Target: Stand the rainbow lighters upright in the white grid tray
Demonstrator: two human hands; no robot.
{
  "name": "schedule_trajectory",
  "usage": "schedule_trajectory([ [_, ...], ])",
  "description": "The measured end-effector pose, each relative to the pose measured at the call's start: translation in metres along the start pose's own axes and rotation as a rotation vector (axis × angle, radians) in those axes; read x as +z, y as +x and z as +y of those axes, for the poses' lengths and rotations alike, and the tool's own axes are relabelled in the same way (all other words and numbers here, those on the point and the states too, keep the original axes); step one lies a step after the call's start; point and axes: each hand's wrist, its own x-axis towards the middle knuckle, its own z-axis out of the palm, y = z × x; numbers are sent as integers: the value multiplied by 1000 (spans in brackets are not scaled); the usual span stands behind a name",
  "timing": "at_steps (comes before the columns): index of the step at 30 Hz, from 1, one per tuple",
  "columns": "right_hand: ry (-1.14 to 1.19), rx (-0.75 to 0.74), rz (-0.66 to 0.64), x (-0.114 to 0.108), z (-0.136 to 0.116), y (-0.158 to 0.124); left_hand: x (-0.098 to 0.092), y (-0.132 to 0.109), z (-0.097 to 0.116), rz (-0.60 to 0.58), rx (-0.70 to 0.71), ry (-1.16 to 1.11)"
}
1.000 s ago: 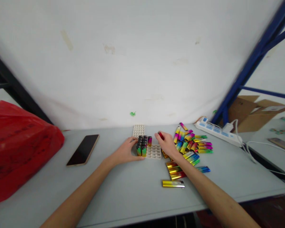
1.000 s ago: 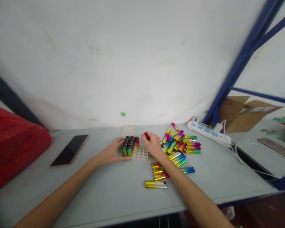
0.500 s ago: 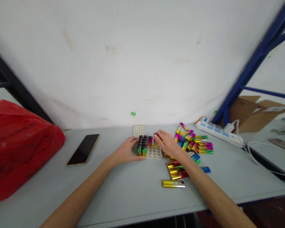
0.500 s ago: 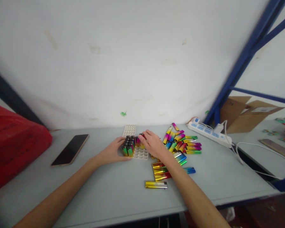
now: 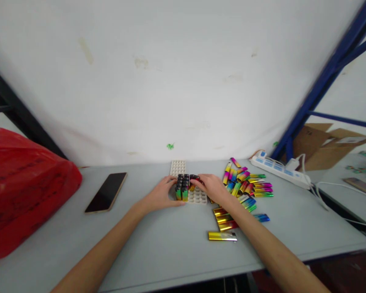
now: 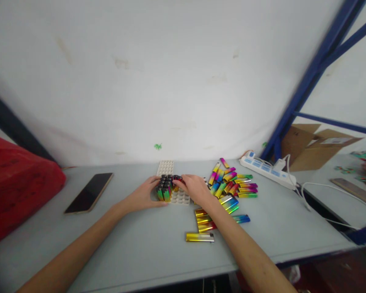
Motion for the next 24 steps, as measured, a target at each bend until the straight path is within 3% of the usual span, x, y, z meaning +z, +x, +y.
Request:
schedule_trajectory([
  [10,-53,-57,-87,-10,-1,-1,0,1,1,-8,10,13],
  [17,-155,78,-87,-13,-10,-2,2,0,-3,10,0,7],
  [24,-85,113,20,-31,31,-3,3,1,-6,6,10,9],
])
